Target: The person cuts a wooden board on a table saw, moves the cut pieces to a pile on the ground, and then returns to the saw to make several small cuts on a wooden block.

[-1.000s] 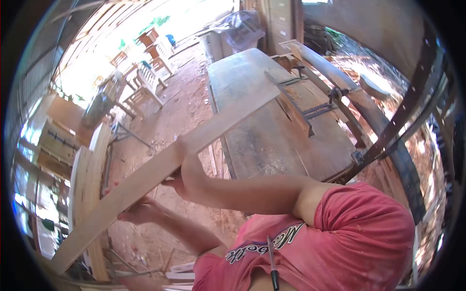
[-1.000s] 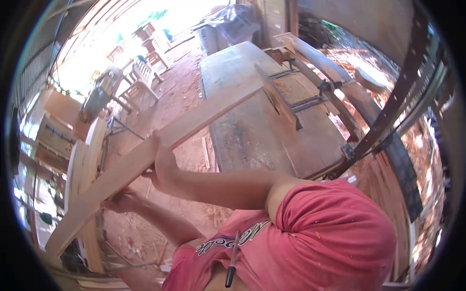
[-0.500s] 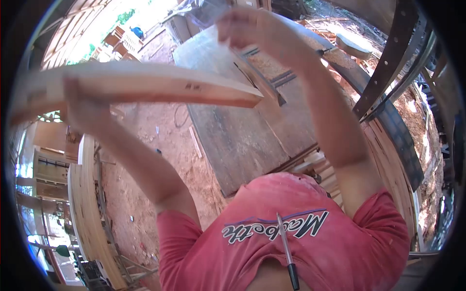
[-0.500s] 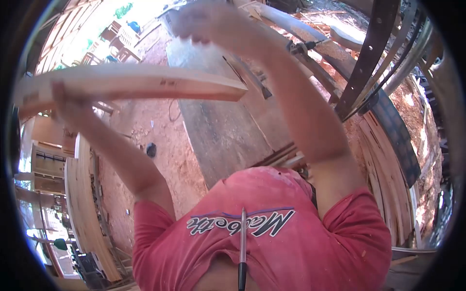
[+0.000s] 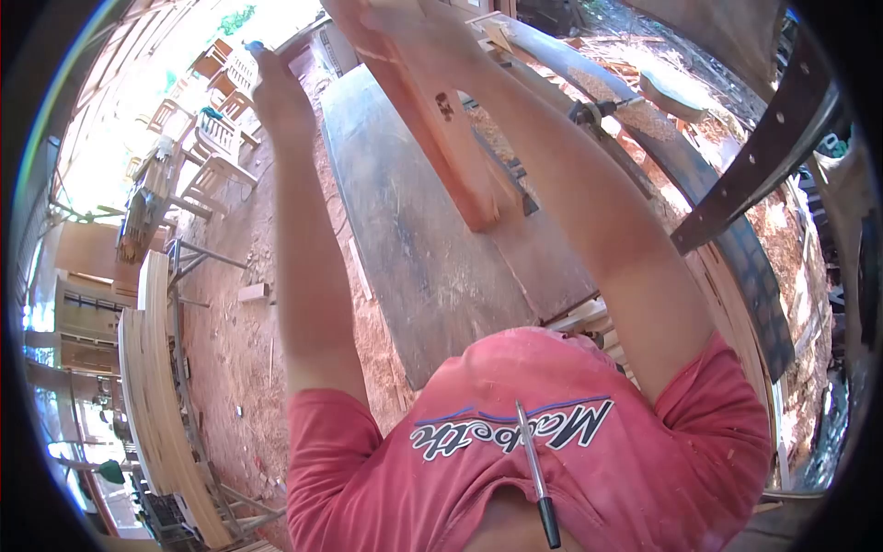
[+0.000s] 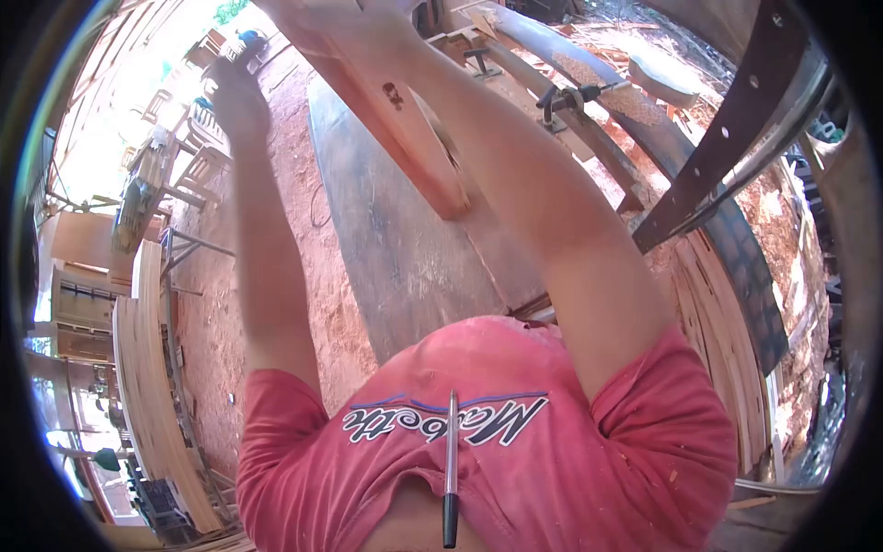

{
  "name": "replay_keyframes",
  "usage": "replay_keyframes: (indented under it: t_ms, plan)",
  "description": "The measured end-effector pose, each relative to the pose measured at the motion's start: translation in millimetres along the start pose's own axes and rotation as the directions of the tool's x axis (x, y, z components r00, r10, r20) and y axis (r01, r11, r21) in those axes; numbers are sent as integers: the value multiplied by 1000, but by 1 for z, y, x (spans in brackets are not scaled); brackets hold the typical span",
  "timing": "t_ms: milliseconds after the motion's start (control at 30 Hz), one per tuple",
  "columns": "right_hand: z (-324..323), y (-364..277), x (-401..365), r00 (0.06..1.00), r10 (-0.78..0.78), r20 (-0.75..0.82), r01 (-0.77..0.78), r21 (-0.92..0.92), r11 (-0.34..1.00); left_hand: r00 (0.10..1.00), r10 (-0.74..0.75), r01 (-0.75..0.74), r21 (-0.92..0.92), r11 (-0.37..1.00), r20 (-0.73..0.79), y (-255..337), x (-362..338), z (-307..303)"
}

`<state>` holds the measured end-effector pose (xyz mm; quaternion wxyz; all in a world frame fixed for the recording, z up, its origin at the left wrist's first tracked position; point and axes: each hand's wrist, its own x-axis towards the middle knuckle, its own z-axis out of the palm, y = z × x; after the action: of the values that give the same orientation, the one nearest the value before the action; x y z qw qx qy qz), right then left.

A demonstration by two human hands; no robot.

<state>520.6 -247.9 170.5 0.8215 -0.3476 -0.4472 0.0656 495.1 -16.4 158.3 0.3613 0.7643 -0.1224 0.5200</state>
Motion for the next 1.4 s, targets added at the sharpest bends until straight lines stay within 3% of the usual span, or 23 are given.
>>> replay_keyframes:
  t_ms: [33, 67, 100, 133, 200, 267, 300, 367, 433, 467, 567, 633, 667, 733, 767, 833, 933, 1033, 1133, 1233, 1300, 1367, 1400]
  plan:
    - [-3, -5, -2, 1000, 16, 1, -16, -13, 1000, 858, -480, 383, 394, 835, 183, 64, -36, -1]
    - [-3, -7, -4, 1000, 22, 3, -22, -10, 1000, 933, -172, 170, 35, 985, 317, 8, -82, 11]
    - [-3, -8, -6, 994, 48, -100, -51, -18, 999, 810, -412, 415, 87, 905, 418, 12, -120, 20]
    - [-3, -9, -5, 978, 76, -195, -83, -31, 996, 782, -375, 541, -243, 805, 497, 2, -154, 35]
    - [-7, -10, -2, 975, 72, -209, -102, -137, 985, 650, -575, 759, -437, 482, 496, -13, -223, 74]
    - [-16, -1, 2, 973, 72, -220, -124, -233, 964, 736, -485, 651, -298, 698, 473, -21, -261, 109]
    - [-26, 9, 5, 976, 73, -206, -128, -265, 956, 731, -503, 662, -299, 688, 462, -12, -268, 121]
    - [-47, 27, 0, 979, 72, -189, -127, -298, 946, 698, -653, 715, -344, 609, 294, 7, -264, 141]
    - [-64, 37, -8, 958, 184, -219, -276, -540, 795, 721, -662, 688, -327, 648, 205, 15, -257, 151]
    - [-74, 42, -6, 957, 186, -223, -279, -539, 795, 735, -668, 667, -296, 683, 116, 20, -255, 153]
    - [-74, 37, 4, 892, 299, -339, -443, -525, 726, 745, -657, 658, -294, 694, 117, 20, -246, 162]
    - [-76, 28, 11, 917, 349, -193, -397, -379, 836, 746, -657, 653, -321, 686, 113, 22, -242, 167]
    - [-75, 22, 12, 913, 356, -200, -407, -378, 832, 750, -653, 643, -350, 682, 105, 22, -241, 170]
    - [-66, 5, 5, 959, 217, -185, -282, -518, 807, 746, -651, 656, -330, 679, 144, 17, -235, 173]
    - [-70, 9, 4, 952, 230, -202, -303, -514, 803, 743, -645, 664, -310, 680, 178, 16, -237, 175]
    - [-80, 18, 7, 983, 152, -107, -180, -335, 925, 750, -641, 654, -332, 680, 164, 12, -243, 185]
    - [-92, 20, 3, 982, 177, -61, -187, -385, 904, 778, -611, 615, -371, 696, 144, 4, -249, 195]
    - [-85, 6, -10, 937, 278, -214, -348, -482, 804, 789, -595, 602, -382, 701, 151, 0, -257, 195]
    - [-94, 30, -27, 950, 259, -173, -303, -310, 901, 793, -585, 599, -400, 694, 173, -1, -257, 192]
    - [-83, 30, -33, 972, 134, -195, -191, -317, 929, 821, -549, 560, -406, 722, 156, -4, -261, 195]
    - [-92, 37, -35, 968, 174, -182, -225, -311, 923, 849, -512, 517, -396, 759, 128, -4, -263, 196]
    - [-100, 46, -37, 962, 217, -167, -260, -306, 916, 865, -493, 470, -503, 726, 95, -2, -261, 199]
    - [-96, 49, -37, 963, 187, -192, -227, -212, 951, 864, -493, 472, -502, 724, 101, -4, -264, 200]
